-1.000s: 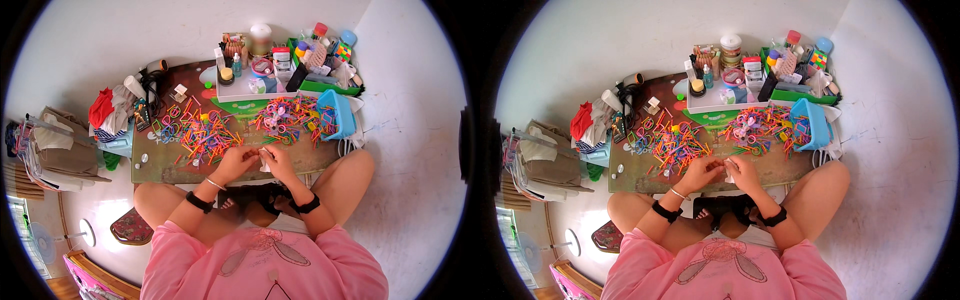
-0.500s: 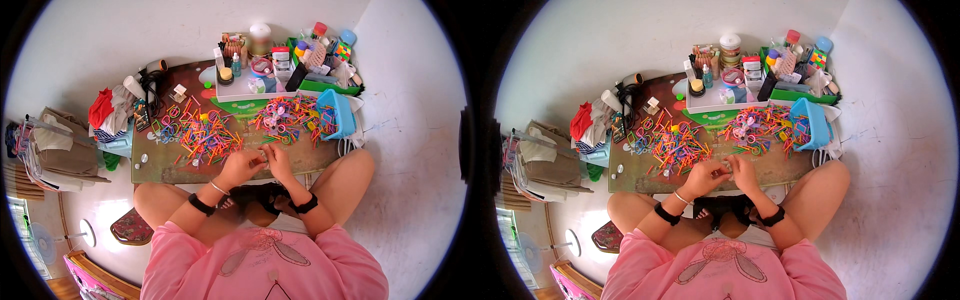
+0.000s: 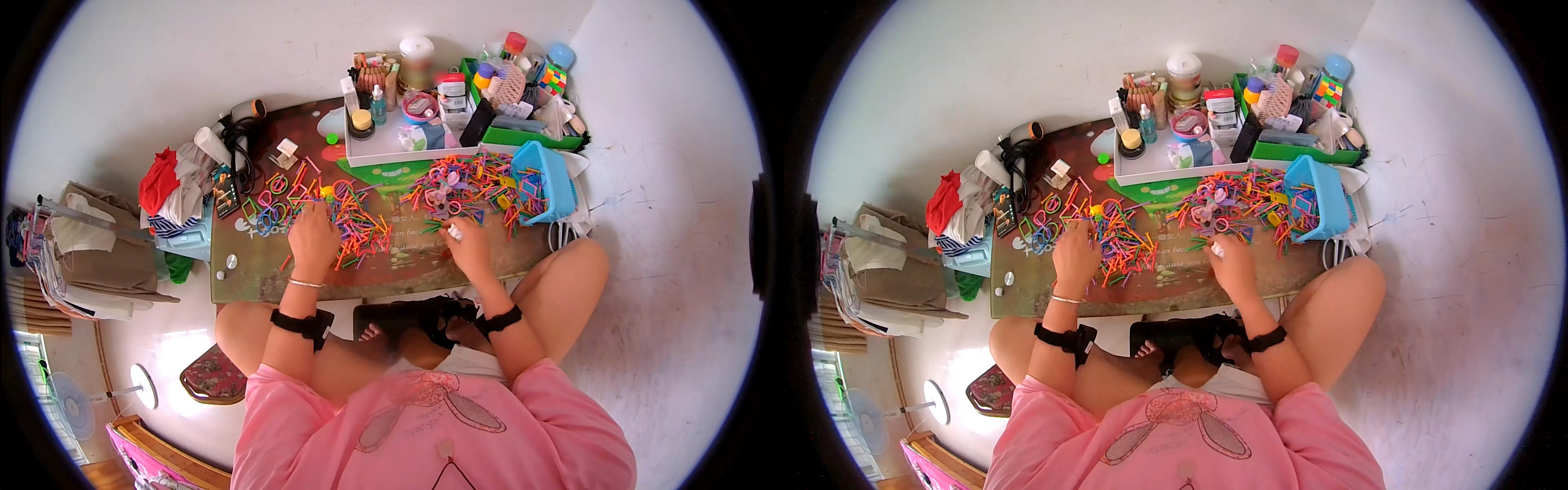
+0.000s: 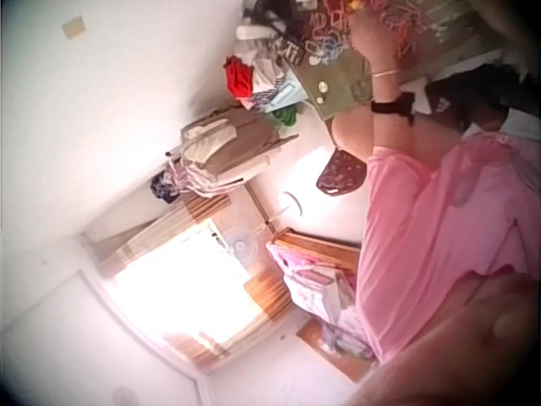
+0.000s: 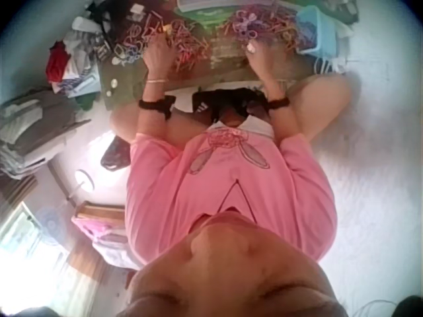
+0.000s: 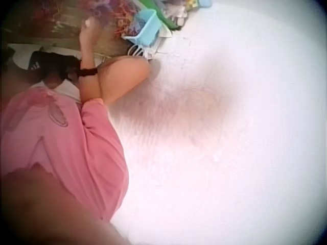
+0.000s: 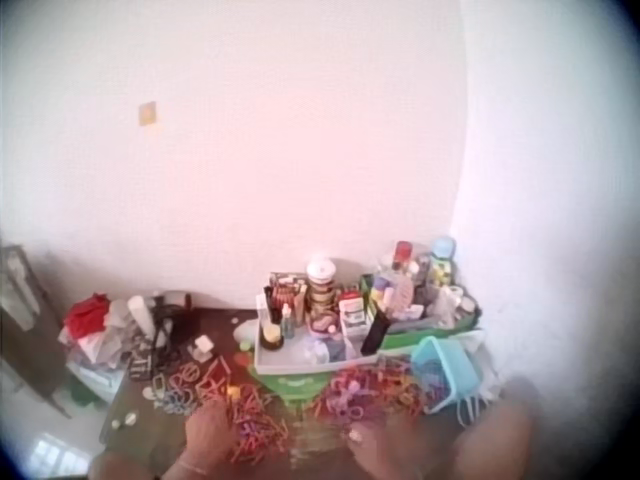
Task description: The person is attaching small white bows to colorful hair clips at a desk.
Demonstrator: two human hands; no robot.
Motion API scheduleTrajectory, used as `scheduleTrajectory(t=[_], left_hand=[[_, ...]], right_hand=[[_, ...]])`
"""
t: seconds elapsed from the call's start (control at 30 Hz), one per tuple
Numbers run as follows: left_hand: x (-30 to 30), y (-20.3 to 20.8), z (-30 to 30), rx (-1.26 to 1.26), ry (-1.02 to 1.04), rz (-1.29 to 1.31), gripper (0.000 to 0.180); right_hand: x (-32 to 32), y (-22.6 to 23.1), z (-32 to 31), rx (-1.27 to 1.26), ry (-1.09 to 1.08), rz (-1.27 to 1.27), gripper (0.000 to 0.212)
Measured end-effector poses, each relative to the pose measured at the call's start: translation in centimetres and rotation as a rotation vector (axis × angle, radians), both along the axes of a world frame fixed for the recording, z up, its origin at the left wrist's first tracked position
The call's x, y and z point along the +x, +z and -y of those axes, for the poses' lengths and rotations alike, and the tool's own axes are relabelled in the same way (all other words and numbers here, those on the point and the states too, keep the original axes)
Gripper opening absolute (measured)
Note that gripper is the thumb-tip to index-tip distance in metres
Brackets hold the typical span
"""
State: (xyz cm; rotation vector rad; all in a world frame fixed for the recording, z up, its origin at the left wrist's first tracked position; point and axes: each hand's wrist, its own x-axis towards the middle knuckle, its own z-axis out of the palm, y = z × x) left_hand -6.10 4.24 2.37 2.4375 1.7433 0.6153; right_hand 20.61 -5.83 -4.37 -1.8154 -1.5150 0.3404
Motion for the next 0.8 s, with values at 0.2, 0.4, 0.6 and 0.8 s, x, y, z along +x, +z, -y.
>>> scheduleTrajectory(t=[0.2,0.4,0.6,0.8], left_hand=[[0.8,-0.5,0.8,0.08,-0.1,0.037,0.014],[3.7,-1.0,3.1,-0.182,-0.356,0.279,0.011],[5.1,-2.3,4.7,-0.406,-0.431,0.415,0.013],[5.1,-2.1,4.6,-0.505,-0.413,0.44,0.016]], right_hand=[[-1.5,0.4,-0.5,-0.064,0.058,0.181,0.027],[-1.1,-0.9,-0.7,-0.03,0.06,0.197,0.022],[-2.6,2.3,0.0,0.028,0.161,0.236,0.024],[-4.4,3.9,1.0,0.061,0.328,0.154,0.022]])
